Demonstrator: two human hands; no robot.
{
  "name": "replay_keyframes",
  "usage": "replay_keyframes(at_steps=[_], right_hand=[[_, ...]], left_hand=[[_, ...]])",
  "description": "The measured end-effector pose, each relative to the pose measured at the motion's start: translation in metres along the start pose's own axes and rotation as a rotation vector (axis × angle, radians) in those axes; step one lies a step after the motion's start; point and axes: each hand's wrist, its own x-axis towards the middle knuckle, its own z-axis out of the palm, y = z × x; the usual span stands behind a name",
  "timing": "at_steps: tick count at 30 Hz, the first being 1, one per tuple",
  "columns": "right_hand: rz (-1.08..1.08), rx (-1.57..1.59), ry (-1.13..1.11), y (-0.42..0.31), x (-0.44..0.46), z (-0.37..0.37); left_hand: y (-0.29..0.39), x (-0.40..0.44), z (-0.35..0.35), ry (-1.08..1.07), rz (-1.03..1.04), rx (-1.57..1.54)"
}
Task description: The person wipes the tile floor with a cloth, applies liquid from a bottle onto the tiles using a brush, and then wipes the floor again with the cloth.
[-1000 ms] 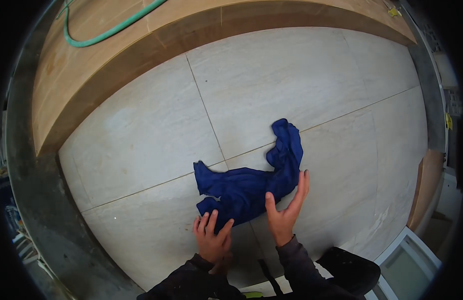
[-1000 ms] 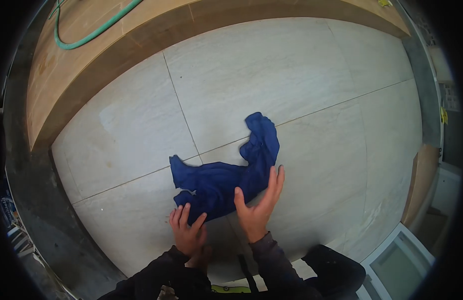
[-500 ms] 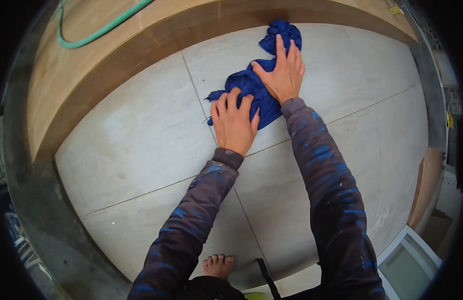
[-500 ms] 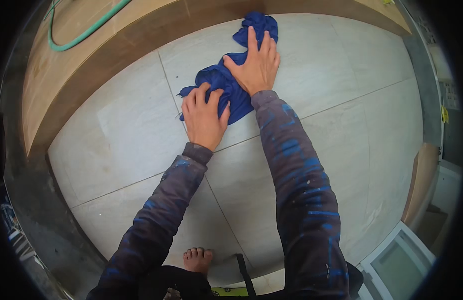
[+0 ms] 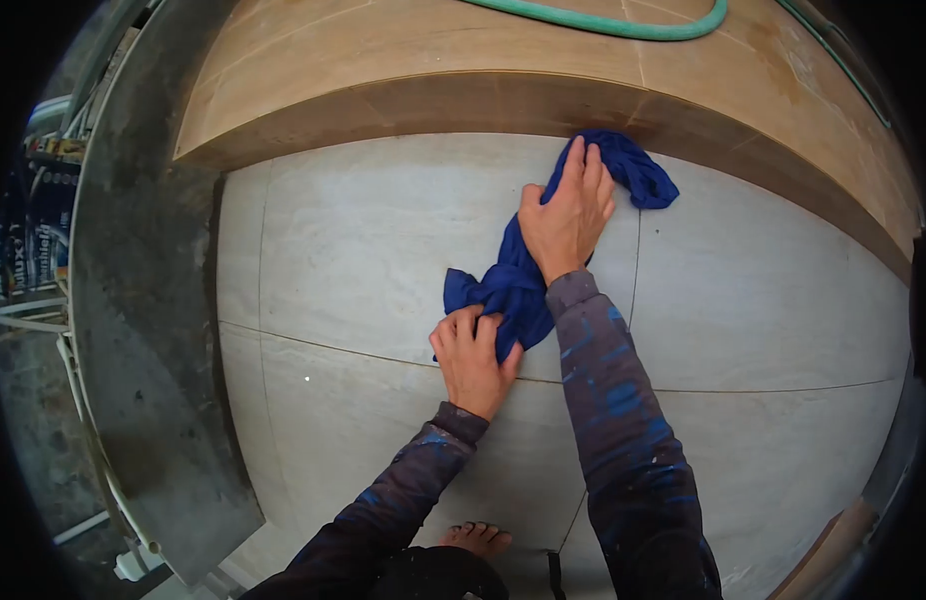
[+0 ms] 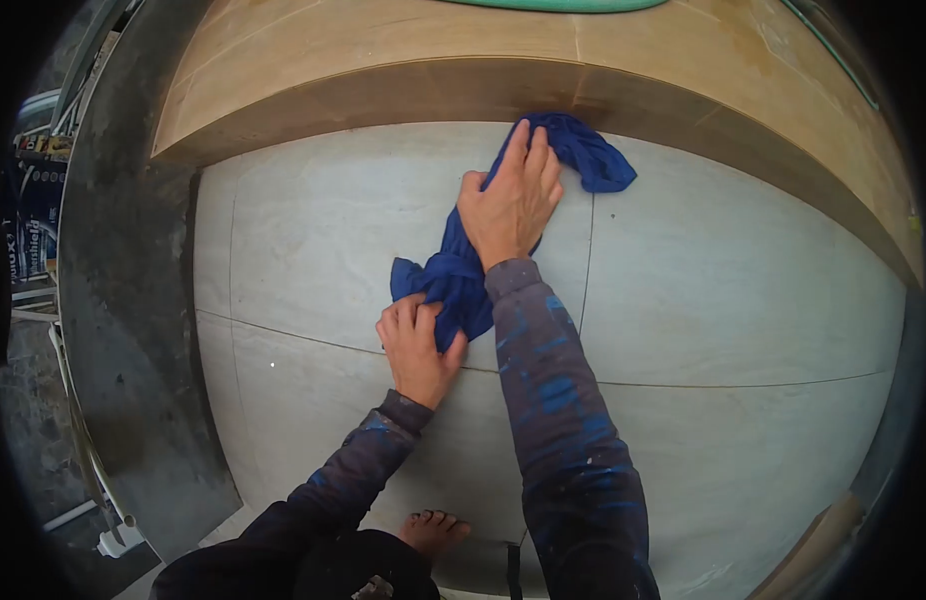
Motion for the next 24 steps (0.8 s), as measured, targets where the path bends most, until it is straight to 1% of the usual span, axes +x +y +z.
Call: replay_keyframes(at_steps=[2,4,6,7,8,10,11,12,13,14,15,16,17,18,19,20,21,22,23,24], right_hand=[[-0.057,0.066,-0.036,-0.053,-0.019,0.027],[-0.167,0.188,-0.119,-0.110,-0.040,0.052],[-0.325,0.378,-0.283,-0.165,-0.069,0.080],[-0.413,0.475,-0.384,-0.188,-0.081,0.087],[-0.468,0.545,-0.475,-0.203,-0.096,0.090],[-0.539,0.653,-0.652,-0.208,-0.125,0.078],[-0.561,0.698,-0.739,-0.207,-0.138,0.066],[-0.522,0.809,-0.778,-0.194,-0.147,0.052],[-0.482,0.919,-0.815,-0.181,-0.155,0.037],[-0.385,1.097,-0.802,-0.157,-0.157,0.019],[-0.387,1.015,-0.674,-0.119,-0.134,-0.015],[-0.377,0.926,-0.551,-0.082,-0.111,-0.050],[-0.371,0.701,-0.402,-0.036,-0.085,-0.072],[-0.326,0.398,-0.241,0.013,-0.061,-0.091],[-0.244,0.140,-0.170,0.063,-0.036,-0.108],[-0.190,-0.069,-0.120,0.110,-0.014,-0.122],[-0.139,-0.207,-0.107,0.152,0.003,-0.129],[-0.101,-0.272,-0.140,0.184,0.009,-0.131],[-0.098,-0.313,-0.173,0.203,0.012,-0.133],[-0.113,-0.353,-0.194,0.207,0.011,-0.132]], left_hand=[[-0.031,-0.014,-0.020,0.056,-0.096,0.070],[-0.051,-0.031,-0.033,0.123,-0.195,0.142],[-0.064,-0.045,-0.046,0.182,-0.329,0.184],[-0.079,-0.053,-0.049,0.208,-0.364,0.198],[-0.086,-0.063,-0.056,0.190,-0.397,0.181],[-0.099,-0.084,-0.069,0.154,-0.463,0.151],[-0.088,-0.085,-0.087,0.102,-0.388,0.164],[-0.085,-0.091,-0.098,0.100,-0.512,0.031],[-0.086,-0.090,-0.110,0.236,-0.497,-0.101],[-0.091,-0.081,-0.123,0.318,-0.468,-0.178],[-0.100,-0.056,-0.129,0.343,-0.421,-0.205],[-0.114,-0.020,-0.130,0.319,-0.388,-0.180],[-0.133,0.015,-0.124,0.272,-0.381,-0.115],[-0.162,0.042,-0.107,0.231,-0.406,0.019],[-0.213,0.059,-0.074,0.203,-0.440,0.279],[-0.222,0.084,-0.065,0.247,-0.519,0.304],[-0.225,0.104,-0.063,0.397,-0.472,0.101],[-0.229,0.124,-0.058,0.458,-0.438,0.108],[-0.222,0.149,-0.054,0.510,-0.466,0.199],[-0.227,0.173,-0.052,0.544,-0.462,0.216]])
